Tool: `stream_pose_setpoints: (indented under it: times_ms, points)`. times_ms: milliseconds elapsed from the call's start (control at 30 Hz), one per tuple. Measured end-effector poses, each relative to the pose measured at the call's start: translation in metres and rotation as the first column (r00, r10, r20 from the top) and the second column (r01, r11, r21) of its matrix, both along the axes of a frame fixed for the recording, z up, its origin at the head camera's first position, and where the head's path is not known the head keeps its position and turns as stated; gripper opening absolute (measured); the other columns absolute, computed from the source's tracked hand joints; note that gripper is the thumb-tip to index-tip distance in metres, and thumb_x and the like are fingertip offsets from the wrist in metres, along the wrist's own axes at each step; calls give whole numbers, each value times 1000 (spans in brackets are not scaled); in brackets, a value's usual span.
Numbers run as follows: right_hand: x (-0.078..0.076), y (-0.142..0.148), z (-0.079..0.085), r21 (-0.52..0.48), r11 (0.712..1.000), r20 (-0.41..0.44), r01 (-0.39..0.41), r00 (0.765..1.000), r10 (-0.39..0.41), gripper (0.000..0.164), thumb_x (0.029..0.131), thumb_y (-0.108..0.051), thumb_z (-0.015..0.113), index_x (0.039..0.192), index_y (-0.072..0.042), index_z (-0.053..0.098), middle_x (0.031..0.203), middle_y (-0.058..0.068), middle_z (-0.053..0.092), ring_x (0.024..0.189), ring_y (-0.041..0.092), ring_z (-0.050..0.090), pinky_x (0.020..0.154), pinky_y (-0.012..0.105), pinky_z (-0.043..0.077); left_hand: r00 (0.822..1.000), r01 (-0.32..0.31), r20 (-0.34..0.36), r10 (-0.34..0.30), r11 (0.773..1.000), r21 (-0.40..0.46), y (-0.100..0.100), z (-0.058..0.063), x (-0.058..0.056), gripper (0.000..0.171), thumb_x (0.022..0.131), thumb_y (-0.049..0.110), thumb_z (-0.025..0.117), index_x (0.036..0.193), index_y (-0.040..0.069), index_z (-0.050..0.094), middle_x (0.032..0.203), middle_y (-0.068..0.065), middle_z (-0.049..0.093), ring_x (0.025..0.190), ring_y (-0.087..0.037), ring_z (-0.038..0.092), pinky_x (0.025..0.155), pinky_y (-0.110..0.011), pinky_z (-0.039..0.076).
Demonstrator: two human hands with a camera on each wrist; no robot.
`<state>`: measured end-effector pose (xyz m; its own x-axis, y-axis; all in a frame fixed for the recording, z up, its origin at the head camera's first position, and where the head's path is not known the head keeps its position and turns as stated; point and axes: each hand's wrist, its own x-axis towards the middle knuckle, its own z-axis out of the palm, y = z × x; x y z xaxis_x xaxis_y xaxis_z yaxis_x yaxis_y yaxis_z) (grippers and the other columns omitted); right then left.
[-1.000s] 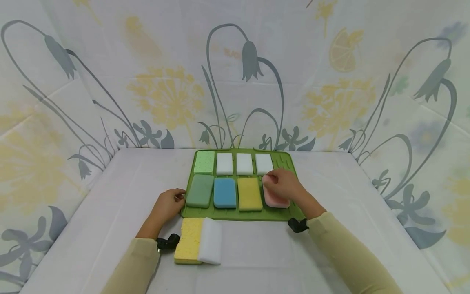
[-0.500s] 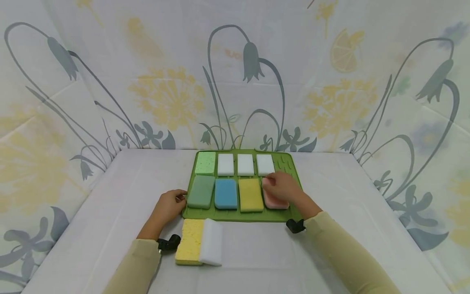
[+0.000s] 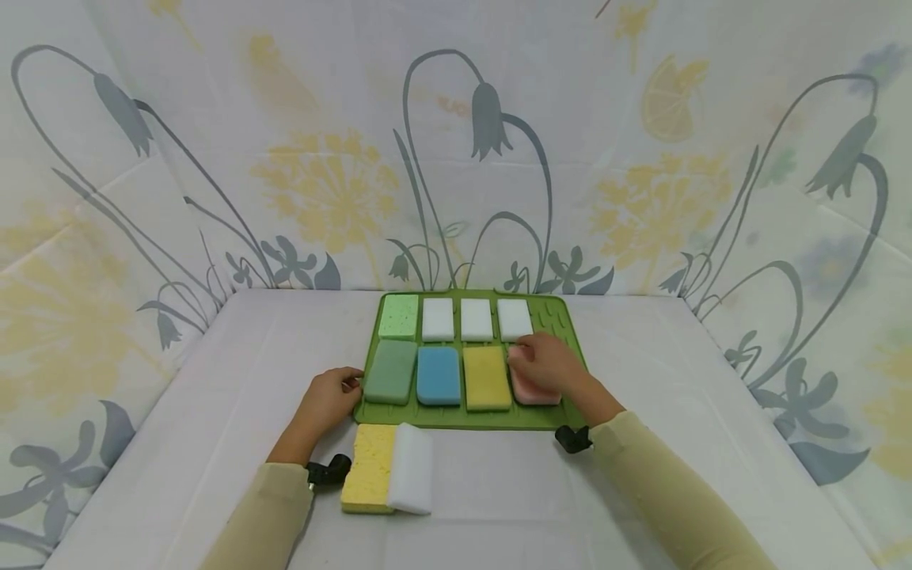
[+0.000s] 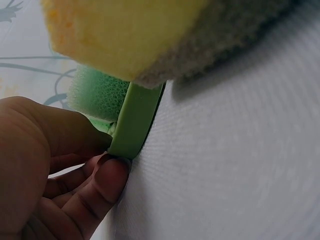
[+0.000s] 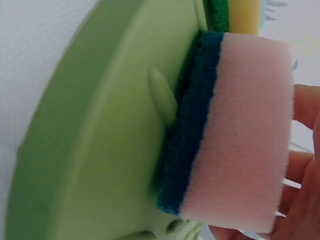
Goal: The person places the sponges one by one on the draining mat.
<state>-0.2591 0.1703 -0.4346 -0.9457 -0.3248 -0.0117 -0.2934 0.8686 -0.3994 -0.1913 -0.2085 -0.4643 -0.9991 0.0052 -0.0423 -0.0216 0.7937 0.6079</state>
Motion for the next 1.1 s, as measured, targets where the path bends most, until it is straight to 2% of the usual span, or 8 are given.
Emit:
stream_pose_setpoints:
  times_ms: [167,367,533,733,833,967,1100]
  points:
    - [4,-1,3,11,1000,-60,-8,998,8,50,97,-42,50,132,-7,59,135,21,55,124,41,51,102,55,42,1000,-5,5,5,1000,-6,1,0,0,38,92,14,55,127,0,61,107,-13,66,94,-24,63,75,-39,52]
    - [13,-6,5,-15,1000,-174,2,985,-5,43,95,-37,54,125,-8,64,130,18,60,120,39,55,100,53,44,1000,-5,6,5,1000,-9,1,0,1,38,92,14,55,127,0,61,107,-13,66,94,-24,63,75,-39,52]
    - [26,-17,14,-56,998,-238,-12,971,-1,39,93,-31,58,122,-7,67,127,15,63,121,36,55,101,51,44,1000,-9,5,9,1000,-6,1,-1,2,38,92,13,55,127,1,61,108,-13,66,95,-24,63,75,-39,52]
    - [49,-35,26,-93,993,-244,-79,968,54,42,92,-32,62,123,-4,65,126,16,62,119,36,56,97,52,46,1000,0,-4,0,1000,2,1,0,2,38,92,13,55,128,0,61,107,-14,66,95,-25,63,75,-39,52]
    - [60,-43,26,-117,987,-234,-111,969,81,41,92,-32,63,123,-5,65,122,14,63,110,32,60,90,48,51,1000,3,-4,-3,1000,-1,1,0,2,38,93,13,55,128,0,61,108,-14,66,95,-25,63,75,-39,52]
    - [73,-54,25,-164,977,-177,-135,979,105,40,92,-31,63,124,-6,64,118,11,64,99,26,63,81,42,52,1000,5,9,-5,1000,-4,0,0,3,38,93,14,55,128,1,61,109,-14,66,97,-25,63,76,-40,52]
    - [83,-64,23,-196,968,-141,-155,982,128,39,92,-31,64,124,-10,64,117,7,65,95,22,63,76,37,52,1000,1,11,-1,1000,2,1,0,3,39,93,14,54,129,1,60,110,-14,66,98,-26,63,77,-40,52]
